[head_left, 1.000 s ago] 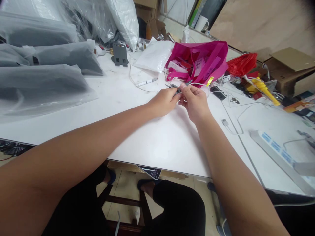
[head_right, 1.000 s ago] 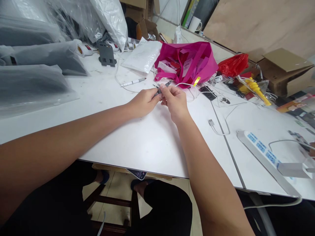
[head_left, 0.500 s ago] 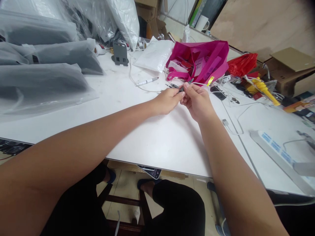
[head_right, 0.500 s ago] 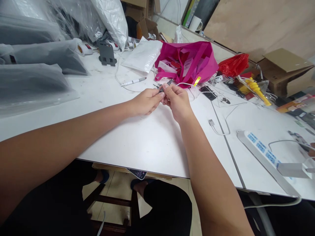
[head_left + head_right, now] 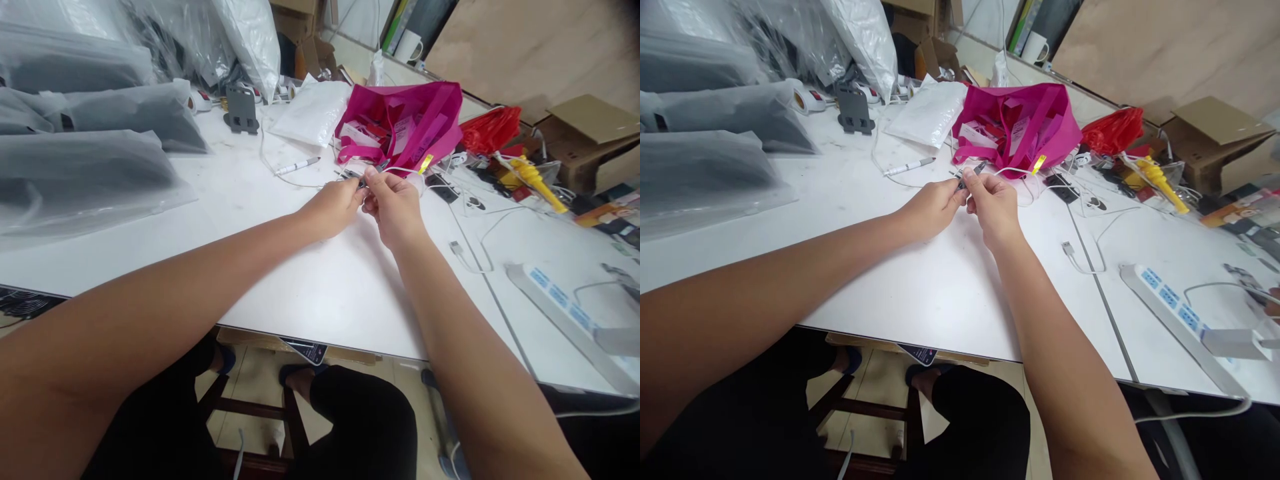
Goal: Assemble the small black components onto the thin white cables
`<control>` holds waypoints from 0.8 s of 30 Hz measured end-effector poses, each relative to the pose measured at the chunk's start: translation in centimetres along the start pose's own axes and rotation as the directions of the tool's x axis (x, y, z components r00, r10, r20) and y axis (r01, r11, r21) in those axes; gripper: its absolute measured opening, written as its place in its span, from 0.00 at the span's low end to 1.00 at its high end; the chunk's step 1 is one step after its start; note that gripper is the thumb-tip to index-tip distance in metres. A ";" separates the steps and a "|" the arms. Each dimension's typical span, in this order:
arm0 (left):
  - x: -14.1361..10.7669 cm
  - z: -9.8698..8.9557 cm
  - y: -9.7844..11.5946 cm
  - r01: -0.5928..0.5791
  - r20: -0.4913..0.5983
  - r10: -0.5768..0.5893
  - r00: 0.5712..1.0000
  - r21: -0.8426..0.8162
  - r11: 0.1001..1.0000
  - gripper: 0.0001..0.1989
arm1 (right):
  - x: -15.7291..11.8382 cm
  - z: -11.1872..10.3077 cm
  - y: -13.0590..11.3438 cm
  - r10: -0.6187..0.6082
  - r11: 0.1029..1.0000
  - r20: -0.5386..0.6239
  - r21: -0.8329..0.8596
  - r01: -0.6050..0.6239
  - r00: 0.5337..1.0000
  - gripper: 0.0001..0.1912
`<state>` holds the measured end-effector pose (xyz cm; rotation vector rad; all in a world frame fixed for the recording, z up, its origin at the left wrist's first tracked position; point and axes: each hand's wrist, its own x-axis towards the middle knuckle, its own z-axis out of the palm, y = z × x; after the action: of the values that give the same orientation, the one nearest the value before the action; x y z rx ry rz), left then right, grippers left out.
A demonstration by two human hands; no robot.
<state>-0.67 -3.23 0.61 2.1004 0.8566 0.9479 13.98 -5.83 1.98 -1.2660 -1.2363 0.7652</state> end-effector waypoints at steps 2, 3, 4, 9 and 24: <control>0.0 0.0 0.0 -0.009 -0.010 0.009 1.000 -0.019 1.000 0.12 | 0.0 0.0 -0.1 -0.003 1.000 0.001 -0.001 0.003 1.000 0.25; 0.0 0.1 0.0 -0.019 -0.012 0.018 1.000 -0.047 0.999 0.12 | 0.0 0.0 -0.1 -0.007 1.000 0.006 -0.005 0.007 1.000 0.26; 0.0 0.1 0.0 -0.024 -0.007 0.024 1.000 -0.084 0.996 0.11 | 0.0 0.0 0.0 -0.013 1.000 0.009 -0.010 0.013 1.000 0.27; 0.0 0.5 -0.4 0.025 0.085 -0.005 0.996 -0.233 0.972 0.07 | 0.2 -0.6 0.2 -0.132 0.989 -0.063 -0.074 0.127 0.989 0.28; 0.7 0.0 -0.1 0.288 0.192 -0.214 0.958 -0.651 0.703 0.20 | 0.5 -1.4 0.0 -0.104 0.990 -0.030 -0.093 0.101 0.994 0.29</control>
<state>-0.31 -2.61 0.80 1.3428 0.5956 0.8274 15.48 -5.73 2.29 -1.2741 -1.3106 0.6159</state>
